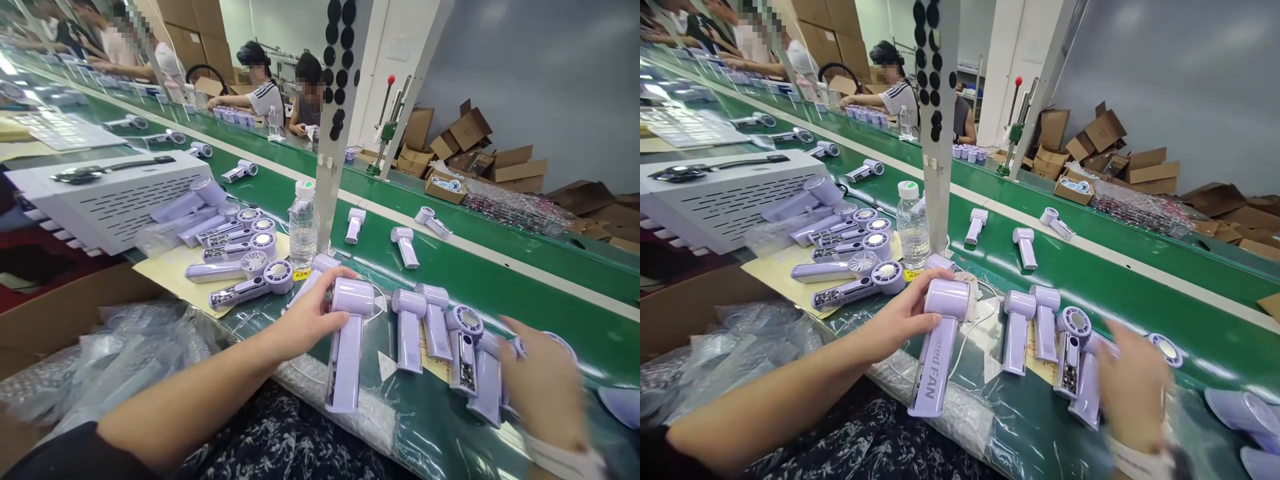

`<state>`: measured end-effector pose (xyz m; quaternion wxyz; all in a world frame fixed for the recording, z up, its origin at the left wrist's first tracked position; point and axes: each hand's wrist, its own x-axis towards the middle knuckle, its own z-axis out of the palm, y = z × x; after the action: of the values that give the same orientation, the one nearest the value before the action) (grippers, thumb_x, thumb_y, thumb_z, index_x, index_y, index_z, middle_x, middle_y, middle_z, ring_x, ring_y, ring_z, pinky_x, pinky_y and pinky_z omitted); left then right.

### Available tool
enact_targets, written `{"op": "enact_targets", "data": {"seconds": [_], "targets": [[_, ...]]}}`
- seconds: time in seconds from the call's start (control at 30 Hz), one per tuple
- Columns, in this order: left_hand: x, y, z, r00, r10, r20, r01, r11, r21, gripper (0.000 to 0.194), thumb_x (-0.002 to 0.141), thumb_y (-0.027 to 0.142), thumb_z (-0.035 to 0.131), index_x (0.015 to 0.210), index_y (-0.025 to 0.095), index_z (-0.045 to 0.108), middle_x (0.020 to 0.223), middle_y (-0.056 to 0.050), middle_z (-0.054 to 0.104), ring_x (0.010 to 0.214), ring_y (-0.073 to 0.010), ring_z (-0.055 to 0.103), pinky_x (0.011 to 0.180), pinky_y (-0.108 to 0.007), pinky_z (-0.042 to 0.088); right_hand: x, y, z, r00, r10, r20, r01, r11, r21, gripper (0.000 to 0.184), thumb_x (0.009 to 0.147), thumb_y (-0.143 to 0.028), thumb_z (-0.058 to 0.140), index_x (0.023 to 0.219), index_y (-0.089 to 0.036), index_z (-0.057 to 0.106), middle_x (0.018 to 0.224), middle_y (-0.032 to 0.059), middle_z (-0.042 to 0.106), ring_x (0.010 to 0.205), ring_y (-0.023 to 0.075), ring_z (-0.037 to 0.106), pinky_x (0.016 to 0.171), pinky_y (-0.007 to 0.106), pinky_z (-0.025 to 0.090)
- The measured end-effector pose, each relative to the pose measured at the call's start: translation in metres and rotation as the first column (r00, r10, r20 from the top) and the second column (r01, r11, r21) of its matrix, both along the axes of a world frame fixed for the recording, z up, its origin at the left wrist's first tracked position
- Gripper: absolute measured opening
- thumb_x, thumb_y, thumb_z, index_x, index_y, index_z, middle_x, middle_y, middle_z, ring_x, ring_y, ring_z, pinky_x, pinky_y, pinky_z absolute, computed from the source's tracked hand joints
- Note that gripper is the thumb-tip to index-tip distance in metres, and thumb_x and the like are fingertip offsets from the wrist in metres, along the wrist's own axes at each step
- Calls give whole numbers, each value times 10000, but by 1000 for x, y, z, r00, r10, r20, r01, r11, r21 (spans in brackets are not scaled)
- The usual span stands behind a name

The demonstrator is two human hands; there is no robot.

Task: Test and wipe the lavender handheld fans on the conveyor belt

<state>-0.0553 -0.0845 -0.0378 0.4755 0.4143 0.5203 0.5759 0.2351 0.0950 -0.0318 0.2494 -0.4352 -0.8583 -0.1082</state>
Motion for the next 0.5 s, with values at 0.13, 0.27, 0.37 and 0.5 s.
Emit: {"op": "enact_targets", "data": {"seconds": [0.13, 0.27, 0.37, 0.5], "targets": [[-12, -9, 2, 991, 77, 113, -71, 996, -53, 593, 763, 256, 656, 1307, 294, 422, 1046, -12, 586, 867, -186, 601, 700, -278, 446, -124, -16, -39, 965, 256, 60, -237, 946, -220, 353, 955, -125, 438, 1154, -156, 728, 1119, 137, 751, 1046, 258, 694, 934, 377, 539], [-23, -21, -1, 976, 115, 184, -114, 993, -13, 577, 785, 261, 656, 1310, 314, 424, 1124, -33, 585, 900, -201, 611, 692, -285, 487, -202, -40, -63, 945, 321, 67, -272, 881, -386, 335, 932, -67, 495, 1181, -132, 710, 1104, 175, 705, 890, 237, 706, 747, 313, 520], [-30, -28, -4, 973, 138, 186, -155, 985, 80, 560, 823, 293, 692, 1321, 311, 438, 1181, -43, 578, 950, -202, 602, 748, -293, 509, -204, -48, -59, 917, 396, 37, -333, 814, -477, 230, 932, -71, 537, 967, -156, 747, 954, 121, 700, 822, 224, 693, 716, 302, 502], [-34, -27, -6, 984, 132, 117, -149, 977, 154, 492, 896, 401, 692, 1317, 307, 454, 1174, -38, 564, 884, -166, 584, 741, -270, 502, -160, -63, -24, 896, 431, -106, -422, 757, -498, 187, 990, -156, 548, 954, -204, 726, 915, 43, 691, 873, 195, 683, 763, 284, 520]]}}
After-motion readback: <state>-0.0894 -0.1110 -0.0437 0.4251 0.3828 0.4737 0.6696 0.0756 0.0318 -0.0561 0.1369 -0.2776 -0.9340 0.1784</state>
